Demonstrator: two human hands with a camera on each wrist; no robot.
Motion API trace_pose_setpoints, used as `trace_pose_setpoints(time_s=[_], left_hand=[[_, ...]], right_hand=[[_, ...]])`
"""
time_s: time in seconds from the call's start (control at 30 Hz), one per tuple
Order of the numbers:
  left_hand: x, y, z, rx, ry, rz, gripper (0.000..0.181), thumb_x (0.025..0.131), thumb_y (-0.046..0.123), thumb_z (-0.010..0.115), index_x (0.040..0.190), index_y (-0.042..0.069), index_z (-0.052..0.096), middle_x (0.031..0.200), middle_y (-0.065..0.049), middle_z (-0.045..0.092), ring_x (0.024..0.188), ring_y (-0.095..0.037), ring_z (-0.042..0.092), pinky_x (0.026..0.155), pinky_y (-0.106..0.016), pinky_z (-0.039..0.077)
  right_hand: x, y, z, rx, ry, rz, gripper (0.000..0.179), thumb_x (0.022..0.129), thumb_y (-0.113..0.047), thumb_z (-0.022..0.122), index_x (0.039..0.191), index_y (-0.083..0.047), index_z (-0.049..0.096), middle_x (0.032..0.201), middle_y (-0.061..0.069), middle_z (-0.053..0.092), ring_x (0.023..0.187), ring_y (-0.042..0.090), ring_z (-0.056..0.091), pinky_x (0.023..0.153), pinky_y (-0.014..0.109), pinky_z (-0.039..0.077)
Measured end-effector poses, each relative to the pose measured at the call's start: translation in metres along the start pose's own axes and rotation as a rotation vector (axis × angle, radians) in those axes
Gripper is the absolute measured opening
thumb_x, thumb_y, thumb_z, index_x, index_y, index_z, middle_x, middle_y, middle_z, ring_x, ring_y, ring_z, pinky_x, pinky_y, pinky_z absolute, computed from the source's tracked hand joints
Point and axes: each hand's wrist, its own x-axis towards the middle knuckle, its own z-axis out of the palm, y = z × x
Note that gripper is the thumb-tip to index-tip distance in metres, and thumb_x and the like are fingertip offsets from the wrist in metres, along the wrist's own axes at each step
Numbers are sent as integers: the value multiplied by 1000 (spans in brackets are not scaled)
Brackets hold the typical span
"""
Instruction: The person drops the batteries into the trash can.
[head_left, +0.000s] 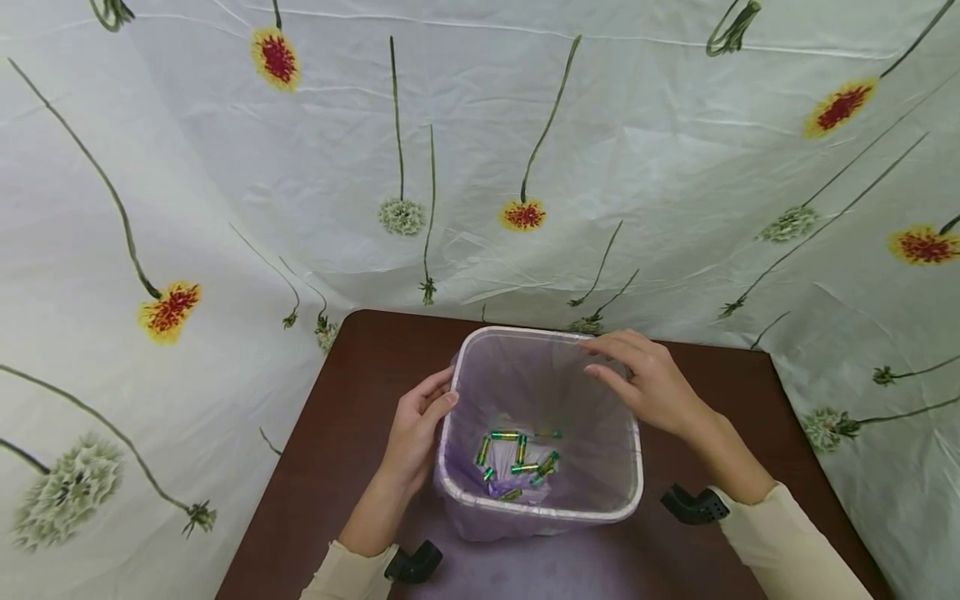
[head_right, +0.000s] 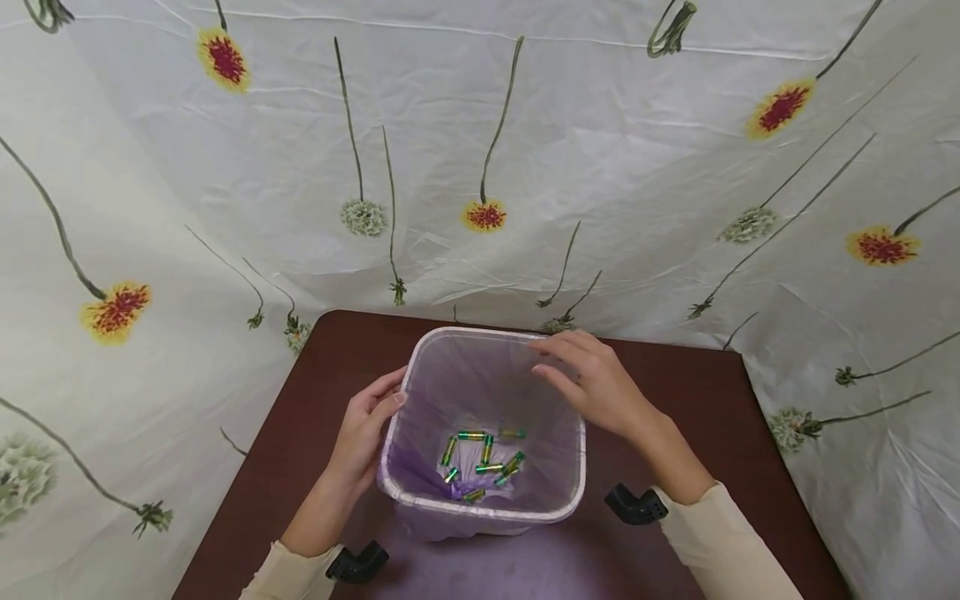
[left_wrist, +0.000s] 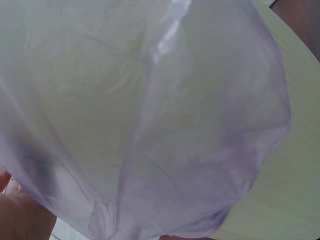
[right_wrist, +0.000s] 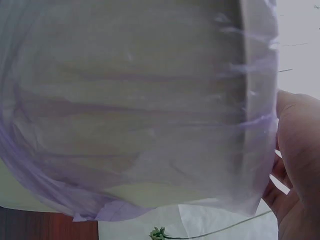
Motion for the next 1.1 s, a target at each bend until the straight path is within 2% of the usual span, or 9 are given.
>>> trace_pose_setpoints(time_s=[0.17, 0.3, 0.4, 0.63, 0.73, 0.97, 1.1], left_hand=[[0, 0, 0, -3, 10, -5, 44, 98, -1, 58, 141, -12, 54, 118, -21, 66, 101, -19, 64, 83, -27, 54], [0, 0, 1, 4, 13, -4, 44, 99, -1, 58, 141, -12, 55, 121, -23, 66, 102, -19, 64, 84, -28, 54], [2, 0, 2, 9, 6, 7, 44, 99, 1, 58, 141, -12, 54, 122, -24, 65, 103, -19, 64, 85, -27, 54], [7, 1, 8, 16, 11, 20, 44, 98, -1, 58, 140, -11, 56, 117, -23, 66, 99, -22, 64, 80, -28, 55], [8, 0, 11, 20, 15, 19, 43, 98, -1, 57, 139, -12, 56, 116, -21, 66, 98, -20, 64, 80, -27, 55], [7, -2, 12, 16, 5, -3, 42, 100, 1, 57, 141, -10, 55, 121, -24, 65, 101, -21, 65, 83, -28, 55], [3, 3, 7, 15, 39, -30, 43, 99, 2, 60, 141, -9, 57, 118, -19, 66, 102, -19, 63, 83, -27, 54]], right_hand=[[-4, -1, -4, 18, 18, 16, 37, 87, -2, 78, 124, -2, 73, 108, 6, 71, 73, 17, 55, 65, 18, 39], [-8, -1, -4, 15, 40, 21, 41, 82, 4, 80, 122, -1, 73, 108, 8, 72, 86, 20, 64, 75, 23, 45], [-11, 1, -4, 29, 51, 42, 39, 82, 4, 79, 121, 0, 73, 111, 9, 73, 98, 23, 67, 84, 27, 48], [-14, 0, -6, 26, 61, 42, 36, 84, 4, 77, 119, 0, 73, 112, 7, 72, 83, 19, 59, 67, 21, 41], [-16, -1, -7, 12, 79, 39, 35, 85, 4, 78, 119, -1, 74, 113, 7, 72, 85, 22, 60, 68, 21, 41], [-24, -1, -12, -6, 101, 98, 29, 91, -4, 75, 119, -2, 74, 116, 8, 69, 108, 27, 63, 92, 30, 46], [-34, 2, -18, -34, 102, 146, 30, 90, -2, 75, 120, -2, 74, 117, 8, 68, 110, 27, 61, 95, 27, 43]])
